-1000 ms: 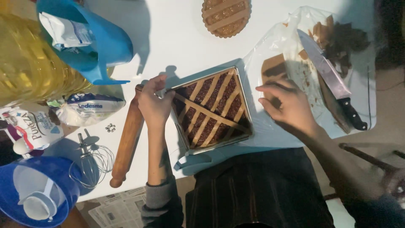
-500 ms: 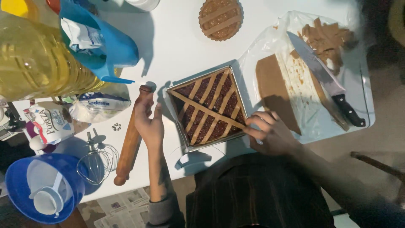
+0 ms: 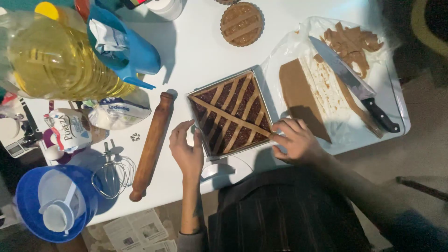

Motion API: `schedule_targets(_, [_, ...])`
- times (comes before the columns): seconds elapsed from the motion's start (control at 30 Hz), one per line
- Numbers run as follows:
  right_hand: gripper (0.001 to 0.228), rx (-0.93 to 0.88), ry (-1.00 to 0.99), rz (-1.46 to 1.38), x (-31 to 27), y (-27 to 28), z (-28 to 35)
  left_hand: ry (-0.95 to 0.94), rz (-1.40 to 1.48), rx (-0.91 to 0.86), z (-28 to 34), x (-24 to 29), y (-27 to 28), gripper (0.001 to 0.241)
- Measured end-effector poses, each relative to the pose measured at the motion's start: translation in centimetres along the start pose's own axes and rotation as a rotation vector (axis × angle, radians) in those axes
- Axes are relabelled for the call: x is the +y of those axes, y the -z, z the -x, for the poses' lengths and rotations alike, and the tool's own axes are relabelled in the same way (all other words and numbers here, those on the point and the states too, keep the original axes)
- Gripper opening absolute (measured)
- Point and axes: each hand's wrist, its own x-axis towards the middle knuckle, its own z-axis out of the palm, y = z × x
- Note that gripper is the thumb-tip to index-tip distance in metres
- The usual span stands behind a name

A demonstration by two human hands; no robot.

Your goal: Preparing dough strips and placing them on a lattice pie.

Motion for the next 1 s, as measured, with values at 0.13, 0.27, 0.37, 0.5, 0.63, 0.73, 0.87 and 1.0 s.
schedule_targets(0.13, [0.033, 0.036, -0.035, 0.016, -1.2, 0.2, -0.1, -0.008, -0.050, 0.015, 0.9, 0.7, -0.1, 0.024])
schedule_targets(0.27, [0.032, 0.076, -0.323, -0.148, -2.2, -0.4, 0.1, -0.162, -0.069, -0.072, 2.8, 1.7, -2.8, 0.022])
schedule_targets(0.37, [0.028, 0.050, -0.472, -0.297, -1.7, -1.4, 0.7, -0.270, -0.011, -0.206, 4.8, 3.3, -5.8, 0.020])
schedule_targets(0.5, [0.024, 0.026, -0.527, -0.371, -1.0, -1.6, 0.8, -0.303, 0.037, -0.374, 6.8, 5.2, -8.4, 0.022])
schedule_targets(0.63, [0.025, -0.079, -0.520, -0.357, -1.0, 0.4, -1.0, -0.304, 0.061, -0.323, 8.5, 4.5, -10.2, 0.023])
schedule_targets(0.73, [0.026, -0.207, -0.384, -0.220, -1.0, 1.4, -2.3, -0.255, 0.081, -0.300, 8.8, 4.4, -10.1, 0.018])
schedule_targets(0.87, [0.024, -0.374, -0.290, -0.043, -0.7, 1.7, -3.1, -0.126, 0.103, -0.218, 7.6, 4.7, -9.8, 0.016])
schedule_targets(1.0, [0.020, -0.363, -0.255, -0.022, -0.3, 1.7, -2.8, -0.078, 0.087, -0.153, 6.6, 4.4, -10.6, 0.014])
